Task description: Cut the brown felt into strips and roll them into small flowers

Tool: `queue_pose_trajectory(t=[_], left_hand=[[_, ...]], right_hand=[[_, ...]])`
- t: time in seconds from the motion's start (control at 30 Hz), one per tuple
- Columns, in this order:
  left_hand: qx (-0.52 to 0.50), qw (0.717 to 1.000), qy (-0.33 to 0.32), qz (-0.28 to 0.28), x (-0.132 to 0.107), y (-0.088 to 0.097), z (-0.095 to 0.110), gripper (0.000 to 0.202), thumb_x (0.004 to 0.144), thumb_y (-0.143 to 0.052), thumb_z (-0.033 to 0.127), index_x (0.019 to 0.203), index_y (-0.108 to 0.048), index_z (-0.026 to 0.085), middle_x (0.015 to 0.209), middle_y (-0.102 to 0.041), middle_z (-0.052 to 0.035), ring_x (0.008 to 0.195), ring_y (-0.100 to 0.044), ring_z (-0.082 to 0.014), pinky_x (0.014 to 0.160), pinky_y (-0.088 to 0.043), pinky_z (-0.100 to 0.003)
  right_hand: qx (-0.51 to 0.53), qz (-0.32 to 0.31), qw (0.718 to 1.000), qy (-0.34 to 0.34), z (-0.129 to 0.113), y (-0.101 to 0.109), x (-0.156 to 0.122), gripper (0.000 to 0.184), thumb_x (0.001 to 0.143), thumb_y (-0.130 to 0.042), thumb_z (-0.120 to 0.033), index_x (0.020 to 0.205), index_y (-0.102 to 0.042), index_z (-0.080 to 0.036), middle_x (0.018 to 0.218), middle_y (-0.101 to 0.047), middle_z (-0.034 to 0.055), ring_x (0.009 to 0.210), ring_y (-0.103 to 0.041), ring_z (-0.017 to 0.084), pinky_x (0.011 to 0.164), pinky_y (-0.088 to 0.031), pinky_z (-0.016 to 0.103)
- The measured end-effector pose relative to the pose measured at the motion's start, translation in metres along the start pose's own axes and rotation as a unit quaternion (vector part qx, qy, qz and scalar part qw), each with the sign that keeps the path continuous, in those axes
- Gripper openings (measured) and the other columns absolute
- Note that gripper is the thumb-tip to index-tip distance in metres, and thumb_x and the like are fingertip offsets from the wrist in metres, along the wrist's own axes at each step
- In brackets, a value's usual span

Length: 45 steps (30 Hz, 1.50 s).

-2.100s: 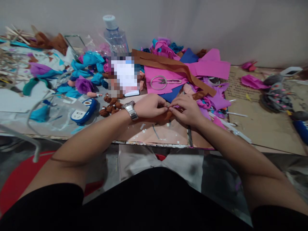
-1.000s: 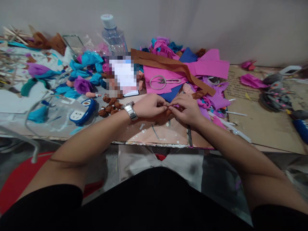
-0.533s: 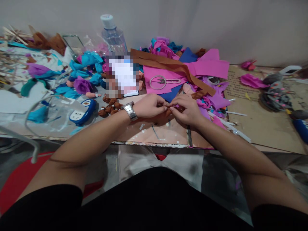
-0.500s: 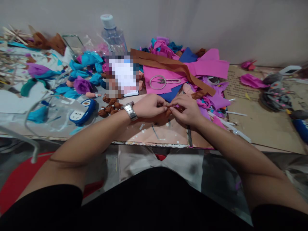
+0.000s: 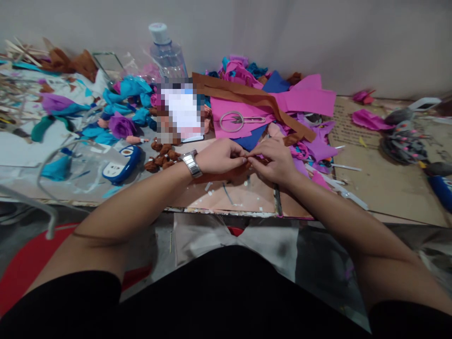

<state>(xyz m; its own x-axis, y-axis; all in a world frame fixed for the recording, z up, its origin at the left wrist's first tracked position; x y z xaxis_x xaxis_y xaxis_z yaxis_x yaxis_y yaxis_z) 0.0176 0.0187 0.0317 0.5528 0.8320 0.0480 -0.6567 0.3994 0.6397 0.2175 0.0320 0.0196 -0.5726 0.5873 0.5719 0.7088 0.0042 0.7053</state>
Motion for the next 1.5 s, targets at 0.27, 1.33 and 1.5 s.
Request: queue_pose_trajectory(t=[0.27, 1.33, 1.5], left_hand=[[-0.006, 1.000, -0.009, 0.006, 0.0015, -0.0009, -0.0014, 0.032, 0.092, -0.061, 0.043, 0.080, -0.074, 0.015, 0.072, -0.070, -0.0010, 0.064, -0.055, -0.0129, 0.064, -0.041, -0.026], [-0.149, 0.986, 0.065, -0.043, 0.0019, 0.0015, -0.0053, 0.027, 0.083, -0.069, 0.040, 0.082, -0.073, 0.014, 0.075, -0.068, -0.0002, 0.064, -0.053, -0.0108, 0.066, -0.041, -0.025], [-0.177, 0.981, 0.072, -0.045, 0.0022, 0.0011, -0.0059, 0.020, 0.081, -0.067, 0.035, 0.076, -0.068, 0.015, 0.069, -0.062, 0.0018, 0.061, -0.048, -0.0096, 0.063, -0.038, -0.025]], right_hand=[[-0.003, 0.003, 1.000, -0.010, 0.0001, 0.0002, -0.0010, 0.011, 0.094, -0.070, -0.033, 0.091, -0.078, -0.027, 0.092, -0.082, 0.0039, 0.091, -0.073, 0.026, 0.098, -0.044, 0.050], [-0.039, 0.017, 0.996, 0.078, -0.0029, 0.0012, -0.0032, 0.010, 0.098, -0.070, -0.030, 0.102, -0.078, -0.027, 0.096, -0.082, 0.0032, 0.090, -0.074, 0.024, 0.097, -0.041, 0.050], [-0.046, 0.012, 0.995, 0.085, -0.0041, 0.0019, -0.0029, 0.010, 0.099, -0.069, -0.030, 0.102, -0.078, -0.027, 0.097, -0.082, 0.0032, 0.092, -0.073, 0.023, 0.097, -0.041, 0.050]])
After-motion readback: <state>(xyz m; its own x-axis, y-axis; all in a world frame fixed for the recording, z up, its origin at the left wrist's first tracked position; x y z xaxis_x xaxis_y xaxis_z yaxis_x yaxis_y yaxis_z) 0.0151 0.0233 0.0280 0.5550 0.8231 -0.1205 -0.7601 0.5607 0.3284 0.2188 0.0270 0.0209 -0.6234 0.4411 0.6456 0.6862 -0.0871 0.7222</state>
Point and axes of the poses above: each hand's wrist, its own x-axis towards the middle knuckle, its own y-axis out of the back of the hand, z = x × y, the point moved 3 cm from there along x, towards the middle knuckle
